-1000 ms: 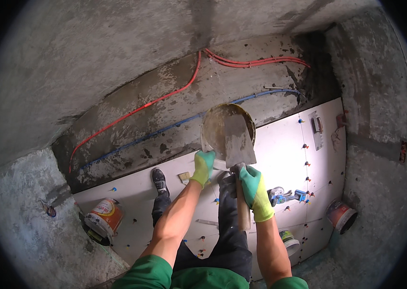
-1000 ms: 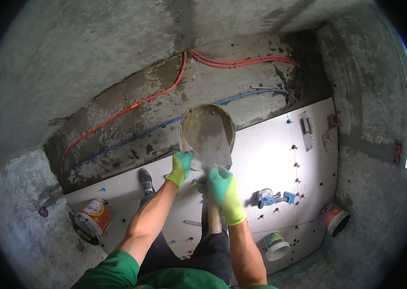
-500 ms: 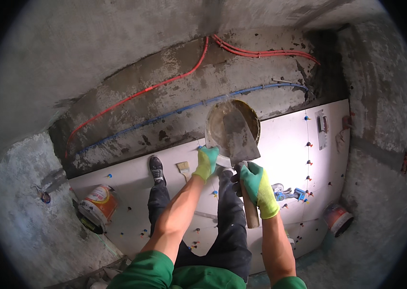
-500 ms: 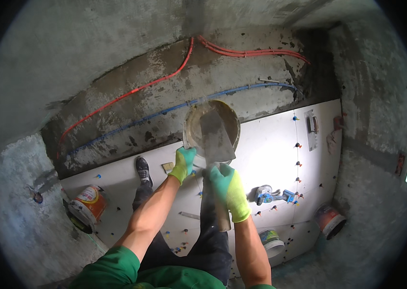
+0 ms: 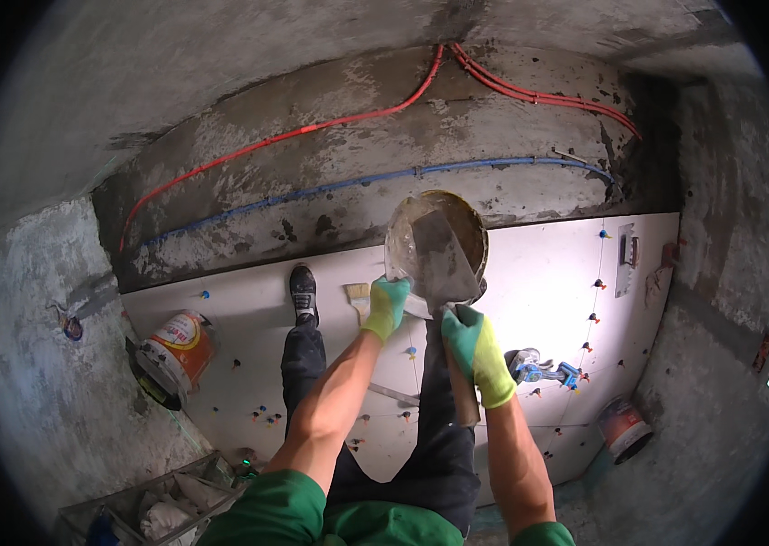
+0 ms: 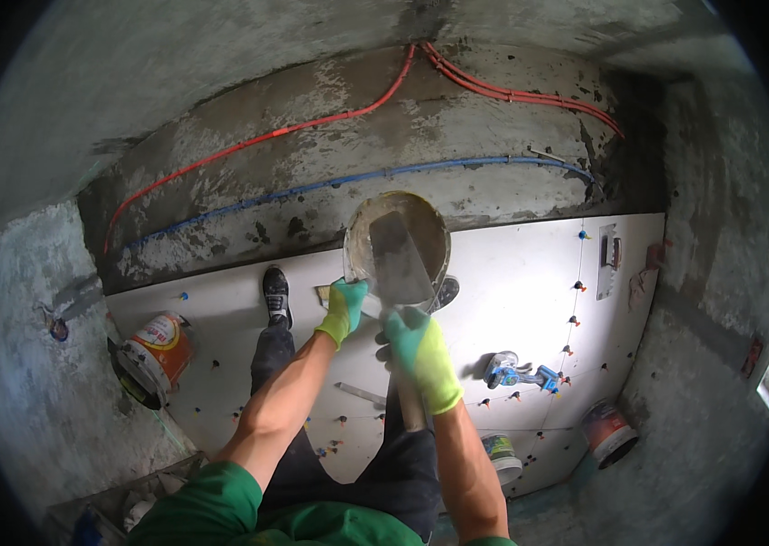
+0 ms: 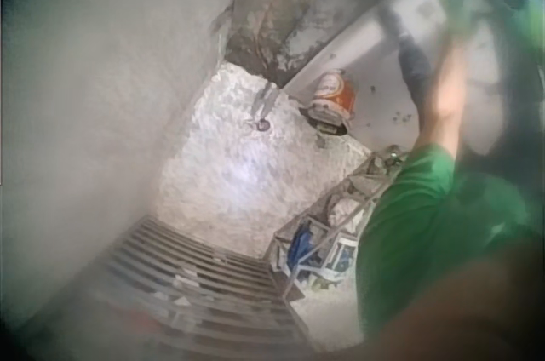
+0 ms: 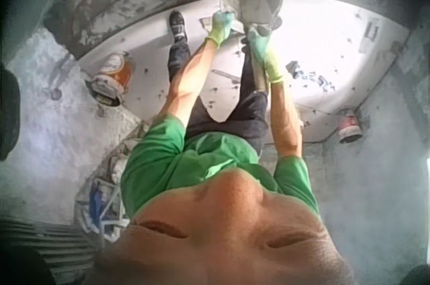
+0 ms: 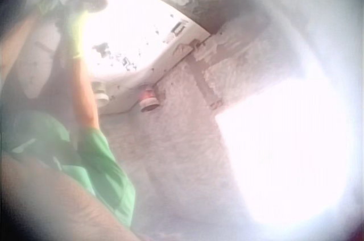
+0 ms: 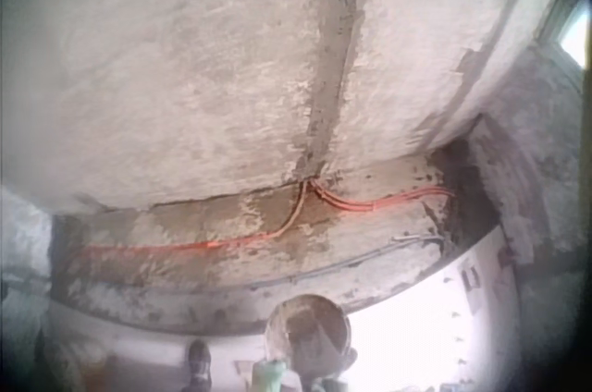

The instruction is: The person scoops cement from a bucket using a trowel and applies it to a wall section. They move between rooms, carry buckets, and use a notched trowel to spread the cement evenly along the wall.

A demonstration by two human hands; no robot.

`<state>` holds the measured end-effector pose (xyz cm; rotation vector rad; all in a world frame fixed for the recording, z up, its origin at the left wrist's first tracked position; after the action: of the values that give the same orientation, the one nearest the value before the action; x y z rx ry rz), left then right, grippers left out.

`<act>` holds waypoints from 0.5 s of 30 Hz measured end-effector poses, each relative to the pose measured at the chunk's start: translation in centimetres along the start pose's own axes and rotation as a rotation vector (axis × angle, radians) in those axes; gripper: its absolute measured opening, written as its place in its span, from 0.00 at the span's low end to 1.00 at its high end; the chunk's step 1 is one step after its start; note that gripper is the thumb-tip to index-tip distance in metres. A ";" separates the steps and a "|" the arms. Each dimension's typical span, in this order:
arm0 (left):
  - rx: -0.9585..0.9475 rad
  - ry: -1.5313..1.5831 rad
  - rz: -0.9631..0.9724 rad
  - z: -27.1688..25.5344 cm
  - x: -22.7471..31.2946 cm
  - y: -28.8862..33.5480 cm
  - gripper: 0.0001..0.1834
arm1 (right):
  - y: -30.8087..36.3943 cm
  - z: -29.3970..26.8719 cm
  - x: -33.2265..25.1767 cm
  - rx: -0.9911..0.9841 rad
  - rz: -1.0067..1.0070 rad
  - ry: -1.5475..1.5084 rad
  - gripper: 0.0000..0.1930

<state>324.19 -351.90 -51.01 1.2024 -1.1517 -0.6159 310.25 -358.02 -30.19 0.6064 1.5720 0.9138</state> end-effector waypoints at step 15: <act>-0.012 -0.411 0.094 1.8 4.7 3.0 0.10 | -0.1 -1.5 2.1 0.088 0.081 -0.618 0.19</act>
<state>323.66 -355.82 -46.68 1.0304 -1.5368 -0.8206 308.37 -356.76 -31.43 0.9188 1.0376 0.6317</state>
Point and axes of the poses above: each hand's wrist, its own y-axis away from the middle knuckle, its own z-axis out of the palm, x = y × z, the point moved 1 cm from there along -y, towards the middle knuckle, and after that the axes turned 9 degrees about -z, right-handed, at the moved point
